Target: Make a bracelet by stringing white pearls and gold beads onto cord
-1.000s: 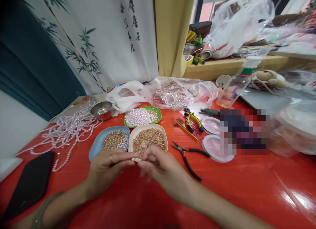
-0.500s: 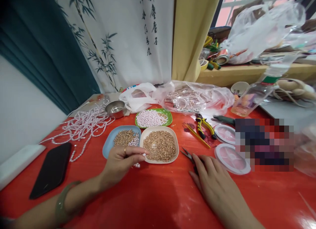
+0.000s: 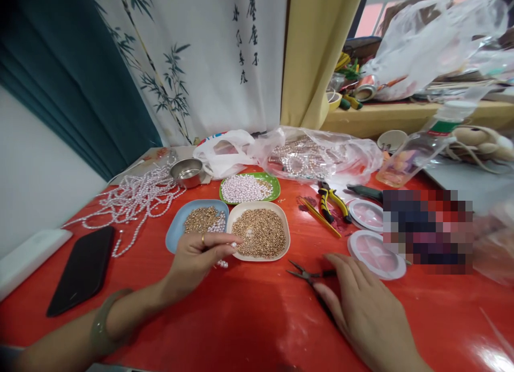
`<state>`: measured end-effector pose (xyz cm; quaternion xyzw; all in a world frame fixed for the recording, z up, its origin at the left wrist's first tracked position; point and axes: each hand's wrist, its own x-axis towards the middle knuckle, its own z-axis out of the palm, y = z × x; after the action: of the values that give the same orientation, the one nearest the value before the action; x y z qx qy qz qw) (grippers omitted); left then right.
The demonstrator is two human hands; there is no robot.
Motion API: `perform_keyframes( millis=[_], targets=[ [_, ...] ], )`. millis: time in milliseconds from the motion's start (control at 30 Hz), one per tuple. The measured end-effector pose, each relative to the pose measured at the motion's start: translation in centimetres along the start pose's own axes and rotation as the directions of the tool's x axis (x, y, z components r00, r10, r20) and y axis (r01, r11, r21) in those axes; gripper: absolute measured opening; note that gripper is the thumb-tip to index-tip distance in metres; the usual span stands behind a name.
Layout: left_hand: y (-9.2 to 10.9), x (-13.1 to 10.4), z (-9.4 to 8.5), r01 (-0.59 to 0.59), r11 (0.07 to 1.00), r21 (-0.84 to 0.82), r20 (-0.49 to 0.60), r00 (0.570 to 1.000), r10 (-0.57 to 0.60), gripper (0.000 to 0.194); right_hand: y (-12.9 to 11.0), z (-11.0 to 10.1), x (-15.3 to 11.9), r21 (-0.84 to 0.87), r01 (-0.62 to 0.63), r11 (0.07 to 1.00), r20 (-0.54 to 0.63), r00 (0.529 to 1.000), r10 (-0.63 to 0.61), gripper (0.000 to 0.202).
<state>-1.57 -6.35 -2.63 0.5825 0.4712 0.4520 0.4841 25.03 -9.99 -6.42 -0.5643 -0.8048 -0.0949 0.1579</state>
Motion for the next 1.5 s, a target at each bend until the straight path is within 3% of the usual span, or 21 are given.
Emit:
perform_keyframes(
  millis=[100,200,400,533,633,700,767,900,1033,1267,1500],
  targets=[
    [0.0,0.0,0.0,0.009,1.0,0.002,0.018,1.0,-0.009,0.015,-0.1,-0.3,-0.9,-0.084,0.145,0.986,-0.012,0.989,-0.146,0.064],
    [0.1,0.1,0.0,0.038,0.999,0.008,0.01,0.999,-0.038,0.016,-0.2,-0.3,-1.3,-0.071,0.208,0.976,-0.009,0.978,-0.209,0.058],
    [0.4,0.3,0.0,0.079,0.997,-0.024,-0.021,0.997,-0.079,0.017,1.0,0.2,-0.7,0.023,0.156,0.987,-0.01,0.988,-0.156,0.04],
    [0.3,0.5,-0.1,0.111,0.991,-0.072,-0.035,0.993,-0.114,0.019,2.3,-0.2,0.6,0.272,-0.065,0.96,0.006,0.998,0.066,0.03],
    [0.0,0.6,-0.1,0.102,0.992,-0.07,-0.03,0.994,-0.105,0.019,1.9,-1.3,2.6,0.54,-0.258,0.801,0.128,0.966,0.225,0.025],
    [-0.1,0.7,-0.1,0.114,0.991,-0.065,-0.02,0.993,-0.115,0.019,0.8,-2.2,4.3,0.715,-0.379,0.588,0.278,0.925,0.258,0.024],
    [-0.1,0.9,-0.1,0.128,0.99,-0.063,-0.017,0.991,-0.129,0.02,-0.7,-2.9,6.0,0.807,-0.429,0.406,0.394,0.903,0.17,0.021],
    [-0.2,1.0,-0.1,0.076,0.997,-0.016,-0.025,0.997,-0.076,0.019,-3.6,-3.3,8.2,0.867,-0.393,0.305,0.408,0.913,0.016,0.021],
    [-0.4,1.1,-0.2,-0.012,1.0,0.011,-0.038,0.999,0.013,0.017,-5.0,-2.8,8.4,0.872,-0.377,0.313,0.424,0.9,-0.098,0.031],
    [-0.8,1.0,-0.3,-0.24,0.961,0.137,-0.034,0.968,0.247,0.014,-4.6,-3.0,8.4,0.864,-0.363,0.349,0.457,0.856,-0.242,0.037],
    [-1.0,1.0,-0.5,-0.377,0.887,0.267,-0.017,0.918,0.395,0.014,-4.3,-3.0,8.3,0.851,-0.391,0.351,0.481,0.848,-0.222,0.038]
  ],
)
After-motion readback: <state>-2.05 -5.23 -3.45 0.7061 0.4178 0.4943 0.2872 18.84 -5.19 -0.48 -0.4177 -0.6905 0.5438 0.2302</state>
